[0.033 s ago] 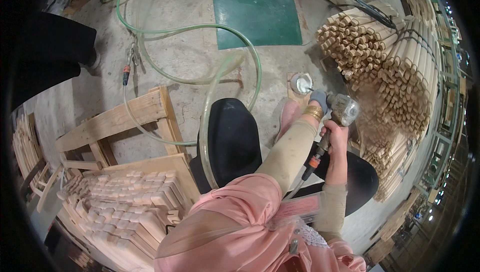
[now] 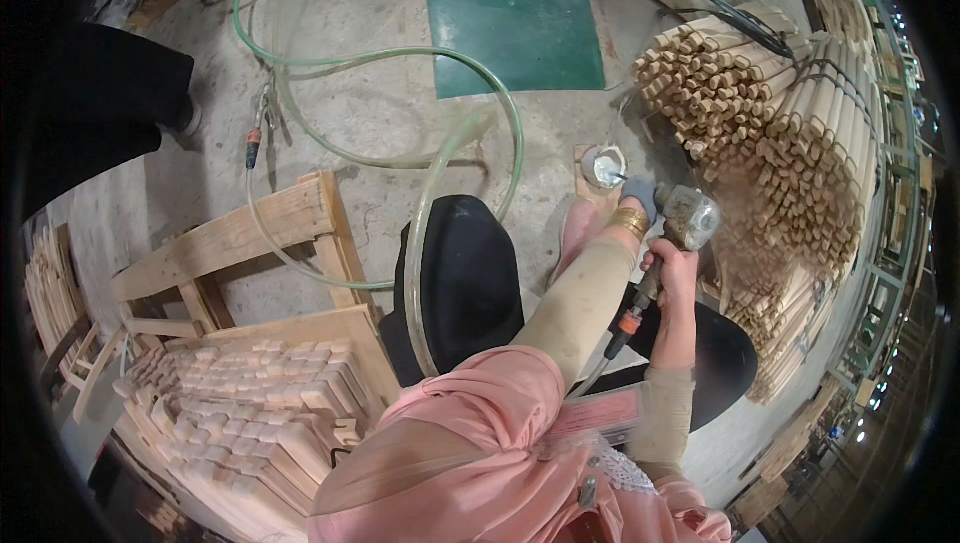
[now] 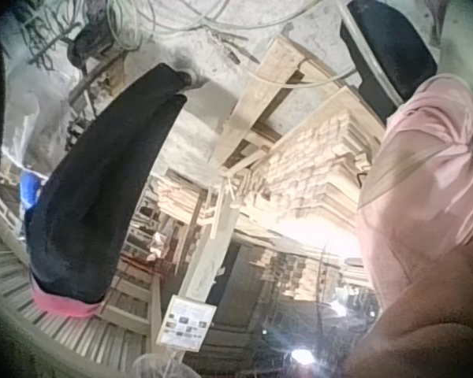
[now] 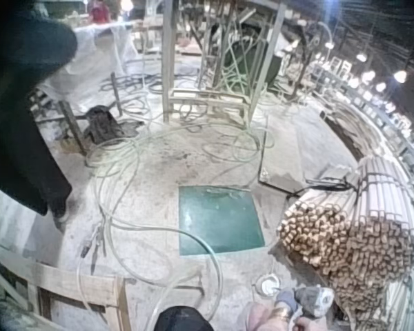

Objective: The person pours liquids from two large plastic jugs into a small metal container and stirs the mixture with a stick. They then walk to a work area, pick up a spray gun, and attach a hose to it, preparing the equipment for use.

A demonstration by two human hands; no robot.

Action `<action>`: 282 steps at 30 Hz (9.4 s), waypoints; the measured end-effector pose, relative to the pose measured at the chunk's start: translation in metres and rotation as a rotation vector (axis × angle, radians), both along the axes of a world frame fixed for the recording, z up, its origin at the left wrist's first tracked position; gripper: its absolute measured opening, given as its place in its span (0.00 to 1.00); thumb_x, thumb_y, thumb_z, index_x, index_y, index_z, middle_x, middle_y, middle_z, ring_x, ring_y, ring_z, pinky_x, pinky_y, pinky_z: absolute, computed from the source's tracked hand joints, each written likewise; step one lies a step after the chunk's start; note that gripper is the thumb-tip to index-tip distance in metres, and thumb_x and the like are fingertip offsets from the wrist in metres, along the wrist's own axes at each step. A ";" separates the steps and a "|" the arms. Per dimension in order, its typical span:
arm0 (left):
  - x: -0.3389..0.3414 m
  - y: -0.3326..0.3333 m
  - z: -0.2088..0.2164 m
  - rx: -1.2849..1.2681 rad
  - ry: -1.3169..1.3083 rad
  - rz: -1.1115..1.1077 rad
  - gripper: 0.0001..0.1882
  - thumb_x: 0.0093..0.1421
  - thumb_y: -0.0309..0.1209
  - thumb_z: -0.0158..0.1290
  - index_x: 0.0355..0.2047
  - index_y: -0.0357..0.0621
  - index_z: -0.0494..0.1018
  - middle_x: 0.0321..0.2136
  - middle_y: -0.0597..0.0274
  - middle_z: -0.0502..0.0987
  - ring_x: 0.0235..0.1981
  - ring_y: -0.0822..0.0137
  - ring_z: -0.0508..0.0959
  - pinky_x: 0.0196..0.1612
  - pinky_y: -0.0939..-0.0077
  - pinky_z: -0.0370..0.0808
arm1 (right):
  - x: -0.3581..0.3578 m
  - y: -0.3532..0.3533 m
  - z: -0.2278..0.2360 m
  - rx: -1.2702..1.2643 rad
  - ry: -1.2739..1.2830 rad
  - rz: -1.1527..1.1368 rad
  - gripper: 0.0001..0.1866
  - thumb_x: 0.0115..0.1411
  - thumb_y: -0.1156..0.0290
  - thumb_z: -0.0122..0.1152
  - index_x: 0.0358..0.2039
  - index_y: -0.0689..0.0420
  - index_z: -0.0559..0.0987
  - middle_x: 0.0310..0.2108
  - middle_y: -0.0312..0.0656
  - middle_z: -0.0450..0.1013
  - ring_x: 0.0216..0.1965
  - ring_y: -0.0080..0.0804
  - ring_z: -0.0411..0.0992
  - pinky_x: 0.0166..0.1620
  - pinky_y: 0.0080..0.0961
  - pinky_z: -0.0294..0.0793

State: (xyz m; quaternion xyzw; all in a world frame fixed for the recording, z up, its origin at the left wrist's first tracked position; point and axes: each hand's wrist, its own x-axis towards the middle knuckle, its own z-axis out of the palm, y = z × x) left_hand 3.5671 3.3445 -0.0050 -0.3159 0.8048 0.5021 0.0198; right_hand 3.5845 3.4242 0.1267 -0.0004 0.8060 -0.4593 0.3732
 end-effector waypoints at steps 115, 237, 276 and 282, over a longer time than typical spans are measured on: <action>0.053 -0.111 0.073 1.336 0.931 0.632 0.17 0.62 0.39 0.40 0.41 0.39 0.68 0.38 0.57 0.74 0.37 0.66 0.74 0.40 0.72 0.71 | -0.002 -0.056 -0.011 -0.692 -0.563 -0.071 0.15 0.48 0.75 0.48 0.39 0.66 0.68 0.25 0.41 0.66 0.21 0.26 0.62 0.26 0.23 0.63; 0.481 -0.139 0.074 0.130 -0.757 0.155 0.25 0.48 0.46 0.55 0.40 0.39 0.73 0.36 0.50 0.76 0.40 0.56 0.75 0.43 0.68 0.71 | 0.046 -0.166 -0.185 -0.670 -0.315 -0.379 0.09 0.50 0.71 0.60 0.28 0.62 0.74 0.20 0.38 0.69 0.21 0.26 0.68 0.25 0.22 0.67; 0.064 -0.170 0.100 1.170 0.824 0.700 0.12 0.60 0.36 0.46 0.35 0.38 0.68 0.26 0.57 0.74 0.28 0.62 0.75 0.33 0.68 0.74 | 0.054 -0.104 -0.031 -0.888 -0.265 -0.037 0.19 0.44 0.79 0.64 0.38 0.61 0.70 0.29 0.37 0.69 0.27 0.23 0.68 0.30 0.20 0.68; 0.058 -0.152 0.071 1.178 0.711 0.733 0.14 0.61 0.38 0.44 0.35 0.38 0.69 0.28 0.56 0.74 0.30 0.63 0.74 0.35 0.70 0.73 | 0.073 -0.109 -0.031 -0.665 0.075 -0.153 0.09 0.47 0.80 0.58 0.31 0.61 0.71 0.22 0.35 0.68 0.20 0.23 0.66 0.24 0.20 0.65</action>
